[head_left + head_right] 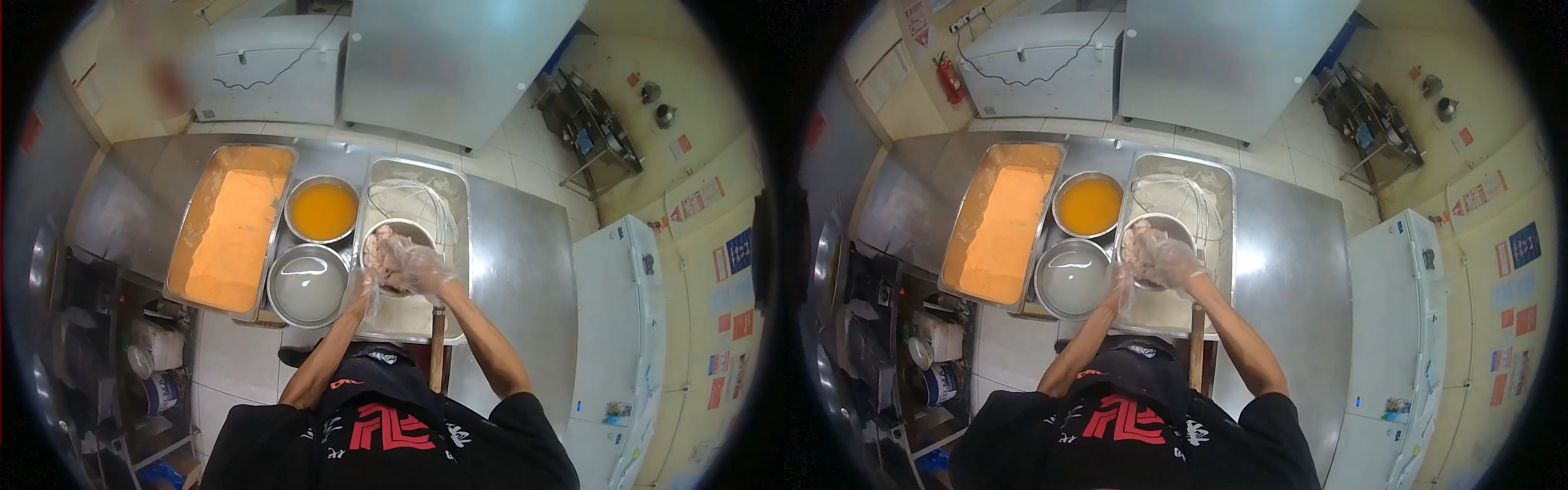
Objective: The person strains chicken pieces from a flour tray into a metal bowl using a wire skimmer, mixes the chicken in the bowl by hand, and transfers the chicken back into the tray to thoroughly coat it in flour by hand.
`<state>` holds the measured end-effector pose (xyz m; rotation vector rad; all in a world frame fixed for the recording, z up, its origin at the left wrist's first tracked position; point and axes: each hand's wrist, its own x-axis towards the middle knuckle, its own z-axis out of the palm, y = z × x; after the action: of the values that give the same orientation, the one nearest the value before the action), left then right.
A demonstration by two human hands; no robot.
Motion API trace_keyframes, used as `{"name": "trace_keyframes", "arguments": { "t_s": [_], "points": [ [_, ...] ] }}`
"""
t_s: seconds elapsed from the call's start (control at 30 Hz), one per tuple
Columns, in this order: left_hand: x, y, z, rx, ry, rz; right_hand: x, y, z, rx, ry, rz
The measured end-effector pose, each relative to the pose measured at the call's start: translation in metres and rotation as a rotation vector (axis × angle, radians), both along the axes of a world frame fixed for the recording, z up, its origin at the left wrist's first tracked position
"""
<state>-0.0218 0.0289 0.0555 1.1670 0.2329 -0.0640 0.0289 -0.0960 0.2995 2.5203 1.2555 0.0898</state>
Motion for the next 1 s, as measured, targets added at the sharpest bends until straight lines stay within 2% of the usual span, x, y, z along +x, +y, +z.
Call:
{"name": "trace_keyframes", "arguments": {
  "t_s": [0.07, 0.1, 0.13, 0.2, 0.23, 0.27, 0.3, 0.4, 0.47, 0.5, 0.53, 0.6, 0.63, 0.7, 0.73, 0.77, 0.8, 0.83, 0.9, 0.97, 1.0],
  "points": [
    [-0.003, 0.01, 0.017, 0.065, 0.163, -0.086, 0.002, -0.009, 0.026, 0.6, 0.613, -0.135],
    [-0.006, 0.013, 0.021, 0.083, 0.218, -0.11, 0.001, -0.007, 0.046, 0.623, 0.835, -0.341],
    [-0.012, 0.013, 0.014, 0.037, 0.095, -0.07, 0.009, -0.012, 0.028, 0.613, 0.84, -0.329],
    [-0.024, 0.007, -0.006, -0.011, -0.027, -0.022, 0.023, -0.025, -0.022, 0.843, 0.883, -0.513],
    [-0.025, -0.004, -0.042, 0.197, -0.016, 0.082, 0.013, -0.015, -0.01, 0.676, 0.752, -0.501],
    [-0.026, -0.014, -0.051, 0.299, -0.008, 0.135, 0.011, -0.011, -0.022, 0.667, 0.76, -0.501],
    [-0.028, -0.025, -0.058, 0.401, 0.008, 0.189, 0.015, -0.01, -0.049, 0.473, 0.661, -0.458],
    [-0.03, -0.033, -0.037, 0.399, -0.051, 0.213, 0.04, -0.035, -0.173, 0.582, 0.54, -0.285],
    [-0.029, -0.031, -0.019, 0.344, -0.123, 0.185, 0.045, -0.036, -0.162, 0.455, 0.92, -0.335],
    [-0.025, -0.028, -0.011, 0.321, -0.165, 0.167, 0.043, -0.038, -0.14, 0.659, 1.105, -0.524],
    [-0.023, -0.026, -0.005, 0.306, -0.2, 0.152, 0.044, -0.035, -0.118, 0.653, 1.103, -0.531],
    [-0.017, -0.02, 0.006, 0.301, -0.267, 0.122, 0.049, -0.02, -0.082, 0.256, 0.686, -0.474],
    [-0.014, -0.016, 0.013, 0.307, -0.297, 0.112, 0.046, -0.014, -0.073, 0.253, 0.684, -0.475],
    [-0.015, -0.01, 0.026, 0.313, -0.323, 0.106, 0.04, -0.001, -0.058, 0.476, 0.344, -0.314],
    [-0.018, -0.008, 0.037, 0.311, -0.326, 0.107, 0.029, 0.002, -0.051, 0.475, 0.34, -0.314],
    [-0.021, -0.004, 0.048, 0.149, -0.164, 0.075, 0.016, 0.003, -0.044, 0.538, 0.318, -0.183],
    [-0.017, -0.003, 0.012, 0.002, -0.178, 0.064, 0.008, 0.005, -0.032, 0.599, 0.295, -0.048],
    [-0.012, -0.003, -0.025, -0.144, -0.187, 0.054, 0.004, 0.006, -0.006, 0.597, 0.29, -0.043],
    [-0.015, -0.004, -0.026, -0.102, -0.156, 0.08, 0.001, 0.005, 0.043, 0.647, 0.842, -0.147],
    [-0.026, -0.007, -0.023, -0.008, -0.072, 0.099, 0.018, -0.003, -0.01, 0.554, 0.934, -0.184],
    [-0.028, -0.004, -0.018, 0.043, -0.036, 0.103, 0.007, 0.004, 0.006, 0.472, 0.908, -0.209]
  ]
}}
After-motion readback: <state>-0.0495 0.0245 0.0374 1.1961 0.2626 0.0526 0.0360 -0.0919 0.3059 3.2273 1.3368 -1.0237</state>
